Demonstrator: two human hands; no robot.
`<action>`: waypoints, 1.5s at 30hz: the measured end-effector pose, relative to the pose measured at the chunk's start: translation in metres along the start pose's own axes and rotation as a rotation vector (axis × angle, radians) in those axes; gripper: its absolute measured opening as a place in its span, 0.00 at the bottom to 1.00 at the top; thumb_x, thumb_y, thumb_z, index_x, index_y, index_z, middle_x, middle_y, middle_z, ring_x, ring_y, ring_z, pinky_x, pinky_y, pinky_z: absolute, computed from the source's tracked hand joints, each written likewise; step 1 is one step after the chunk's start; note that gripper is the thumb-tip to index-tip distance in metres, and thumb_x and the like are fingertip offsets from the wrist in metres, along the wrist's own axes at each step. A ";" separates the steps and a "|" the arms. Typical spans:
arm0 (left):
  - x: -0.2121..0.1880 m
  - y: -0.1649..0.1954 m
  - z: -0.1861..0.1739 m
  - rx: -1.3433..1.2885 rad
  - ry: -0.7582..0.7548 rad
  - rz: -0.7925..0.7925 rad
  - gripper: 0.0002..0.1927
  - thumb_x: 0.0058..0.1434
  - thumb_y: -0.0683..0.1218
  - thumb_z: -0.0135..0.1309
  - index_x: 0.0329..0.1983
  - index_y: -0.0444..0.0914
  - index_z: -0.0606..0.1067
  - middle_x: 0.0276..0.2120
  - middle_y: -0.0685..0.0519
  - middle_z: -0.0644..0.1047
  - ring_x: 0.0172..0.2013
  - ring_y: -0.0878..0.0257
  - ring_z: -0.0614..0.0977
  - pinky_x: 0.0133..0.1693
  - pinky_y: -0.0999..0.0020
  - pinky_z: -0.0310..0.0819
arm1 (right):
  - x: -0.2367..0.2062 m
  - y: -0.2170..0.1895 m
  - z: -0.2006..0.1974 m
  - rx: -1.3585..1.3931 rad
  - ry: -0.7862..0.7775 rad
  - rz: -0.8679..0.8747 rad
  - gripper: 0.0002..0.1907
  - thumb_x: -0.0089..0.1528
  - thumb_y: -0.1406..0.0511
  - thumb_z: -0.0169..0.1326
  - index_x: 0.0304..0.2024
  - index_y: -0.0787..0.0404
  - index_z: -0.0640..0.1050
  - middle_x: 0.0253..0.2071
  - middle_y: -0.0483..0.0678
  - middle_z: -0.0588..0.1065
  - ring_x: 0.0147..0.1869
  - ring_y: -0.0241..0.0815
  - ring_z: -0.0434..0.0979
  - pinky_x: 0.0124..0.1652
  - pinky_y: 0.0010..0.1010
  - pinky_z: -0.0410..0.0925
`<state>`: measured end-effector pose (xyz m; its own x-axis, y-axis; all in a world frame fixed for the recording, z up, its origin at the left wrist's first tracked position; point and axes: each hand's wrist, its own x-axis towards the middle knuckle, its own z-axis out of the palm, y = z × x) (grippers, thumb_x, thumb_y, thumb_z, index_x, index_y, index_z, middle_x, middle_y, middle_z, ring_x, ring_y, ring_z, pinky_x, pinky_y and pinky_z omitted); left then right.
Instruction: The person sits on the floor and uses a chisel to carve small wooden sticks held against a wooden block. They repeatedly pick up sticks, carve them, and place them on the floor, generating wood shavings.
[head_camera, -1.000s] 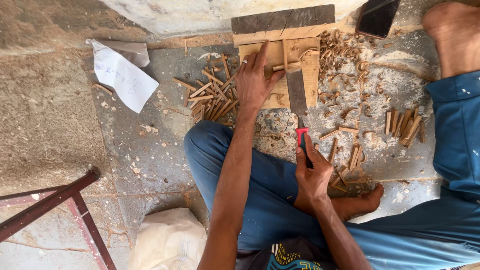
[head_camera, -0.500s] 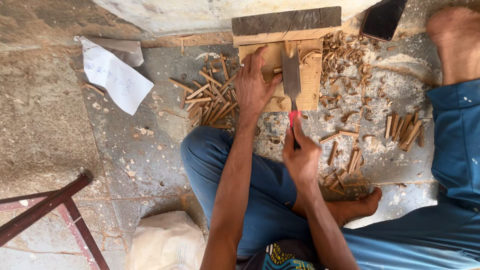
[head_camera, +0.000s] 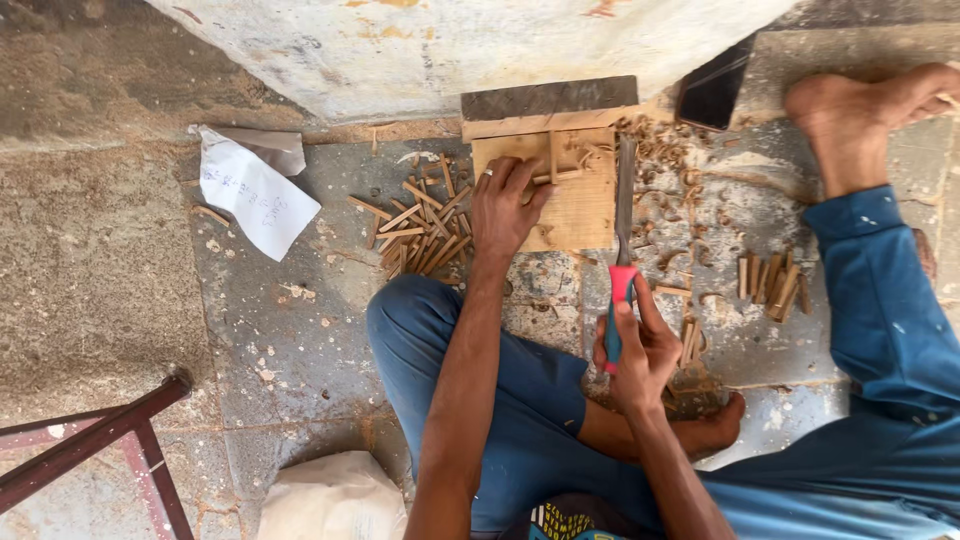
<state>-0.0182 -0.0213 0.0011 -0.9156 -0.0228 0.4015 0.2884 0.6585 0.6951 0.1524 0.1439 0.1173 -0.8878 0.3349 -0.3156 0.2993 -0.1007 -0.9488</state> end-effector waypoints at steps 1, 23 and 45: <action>0.000 0.003 -0.001 -0.037 0.008 -0.012 0.20 0.53 0.47 0.70 0.47 0.38 0.80 0.39 0.51 0.78 0.39 0.53 0.82 0.42 0.56 0.78 | -0.007 0.000 -0.009 0.027 0.012 0.009 0.29 0.69 0.63 0.52 0.71 0.66 0.67 0.26 0.50 0.75 0.17 0.33 0.69 0.16 0.27 0.63; -0.021 0.000 0.021 0.198 0.022 -0.119 0.45 0.49 0.58 0.75 0.68 0.39 0.70 0.60 0.48 0.69 0.64 0.48 0.65 0.66 0.42 0.59 | -0.016 0.032 -0.054 -0.435 -0.049 -0.183 0.23 0.68 0.64 0.54 0.64 0.65 0.73 0.25 0.47 0.78 0.19 0.28 0.71 0.16 0.22 0.64; -0.010 0.000 0.022 0.188 0.156 -0.238 0.62 0.42 0.68 0.74 0.71 0.35 0.56 0.64 0.41 0.61 0.70 0.40 0.56 0.67 0.29 0.46 | 0.003 0.031 0.023 -0.874 -0.023 -0.428 0.19 0.65 0.72 0.58 0.60 0.70 0.77 0.19 0.54 0.74 0.18 0.36 0.70 0.19 0.32 0.62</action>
<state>-0.0151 -0.0046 -0.0161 -0.8931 -0.2973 0.3375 0.0021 0.7476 0.6641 0.1506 0.1202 0.0864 -0.9858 0.1618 0.0446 0.0955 0.7595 -0.6435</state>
